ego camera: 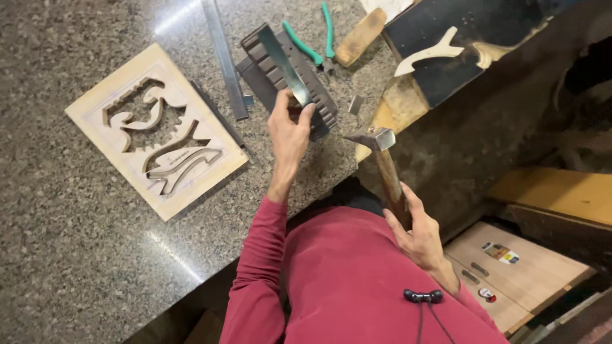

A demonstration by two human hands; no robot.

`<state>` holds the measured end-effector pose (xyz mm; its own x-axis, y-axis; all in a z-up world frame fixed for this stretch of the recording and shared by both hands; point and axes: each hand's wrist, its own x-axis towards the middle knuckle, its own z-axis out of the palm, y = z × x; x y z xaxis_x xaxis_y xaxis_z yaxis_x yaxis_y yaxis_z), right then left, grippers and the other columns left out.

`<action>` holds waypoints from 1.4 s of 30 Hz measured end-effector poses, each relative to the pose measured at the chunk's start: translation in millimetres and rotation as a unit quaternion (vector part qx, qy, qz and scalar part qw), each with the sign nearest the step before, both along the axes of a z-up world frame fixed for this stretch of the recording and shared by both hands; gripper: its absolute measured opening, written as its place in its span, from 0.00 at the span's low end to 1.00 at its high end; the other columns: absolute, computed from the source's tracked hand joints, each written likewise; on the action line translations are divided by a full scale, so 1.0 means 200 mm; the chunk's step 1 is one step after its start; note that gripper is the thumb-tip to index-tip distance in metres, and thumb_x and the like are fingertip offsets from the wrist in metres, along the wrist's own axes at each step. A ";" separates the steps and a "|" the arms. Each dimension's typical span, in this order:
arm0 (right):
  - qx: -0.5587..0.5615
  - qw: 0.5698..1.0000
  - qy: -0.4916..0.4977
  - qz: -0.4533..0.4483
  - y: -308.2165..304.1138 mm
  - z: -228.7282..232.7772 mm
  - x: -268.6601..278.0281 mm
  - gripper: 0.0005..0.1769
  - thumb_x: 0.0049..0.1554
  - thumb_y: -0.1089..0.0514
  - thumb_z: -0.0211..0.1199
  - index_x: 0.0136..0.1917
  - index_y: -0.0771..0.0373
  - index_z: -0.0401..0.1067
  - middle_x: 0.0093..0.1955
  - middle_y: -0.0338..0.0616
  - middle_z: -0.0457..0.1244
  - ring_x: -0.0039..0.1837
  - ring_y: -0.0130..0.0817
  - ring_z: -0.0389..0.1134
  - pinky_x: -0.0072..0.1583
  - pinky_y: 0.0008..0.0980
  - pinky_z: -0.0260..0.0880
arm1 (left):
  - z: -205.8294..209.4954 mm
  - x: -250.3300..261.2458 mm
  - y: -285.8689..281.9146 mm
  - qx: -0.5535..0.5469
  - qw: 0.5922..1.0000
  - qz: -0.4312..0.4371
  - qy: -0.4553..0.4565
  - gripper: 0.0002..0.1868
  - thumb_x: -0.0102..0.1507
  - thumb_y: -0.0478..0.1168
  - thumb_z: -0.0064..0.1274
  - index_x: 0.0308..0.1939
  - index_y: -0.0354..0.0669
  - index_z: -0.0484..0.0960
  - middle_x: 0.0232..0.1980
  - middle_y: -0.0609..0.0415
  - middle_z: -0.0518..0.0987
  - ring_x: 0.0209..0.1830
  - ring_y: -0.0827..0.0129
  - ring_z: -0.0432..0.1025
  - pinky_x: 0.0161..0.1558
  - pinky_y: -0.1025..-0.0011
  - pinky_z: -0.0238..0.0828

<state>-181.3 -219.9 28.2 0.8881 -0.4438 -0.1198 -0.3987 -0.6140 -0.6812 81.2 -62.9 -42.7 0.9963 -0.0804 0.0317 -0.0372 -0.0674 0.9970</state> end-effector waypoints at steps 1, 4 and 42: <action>-0.006 1.000 -0.011 0.014 -0.01 0.00 0.03 0.39 0.56 0.58 0.68 0.77 0.61 0.58 0.54 0.55 0.71 0.43 0.33 0.74 0.41 0.31 0.74 | 0.00 0.01 0.00 -0.004 1.000 -0.008 0.008 0.14 0.63 0.33 0.61 0.51 0.37 0.77 0.41 0.52 0.85 0.38 0.72 0.79 0.41 0.72 0.76; -0.021 0.998 -0.035 0.048 -0.02 0.02 0.05 0.40 0.57 0.59 0.68 0.79 0.61 0.57 0.52 0.56 0.70 0.44 0.34 0.74 0.44 0.31 0.74 | 0.01 0.01 -0.01 -0.013 0.999 -0.027 0.016 0.14 0.63 0.32 0.60 0.51 0.38 0.77 0.40 0.53 0.85 0.38 0.72 0.80 0.41 0.72 0.77; -0.122 0.982 -0.026 0.139 0.00 -0.01 0.14 0.40 0.58 0.62 0.71 0.79 0.64 0.59 0.41 0.51 0.63 0.35 0.42 0.63 0.39 0.36 0.66 | -0.08 -0.05 -0.03 0.033 0.999 -0.034 -0.024 0.16 0.65 0.35 0.61 0.55 0.41 0.77 0.40 0.54 0.84 0.36 0.71 0.82 0.38 0.71 0.81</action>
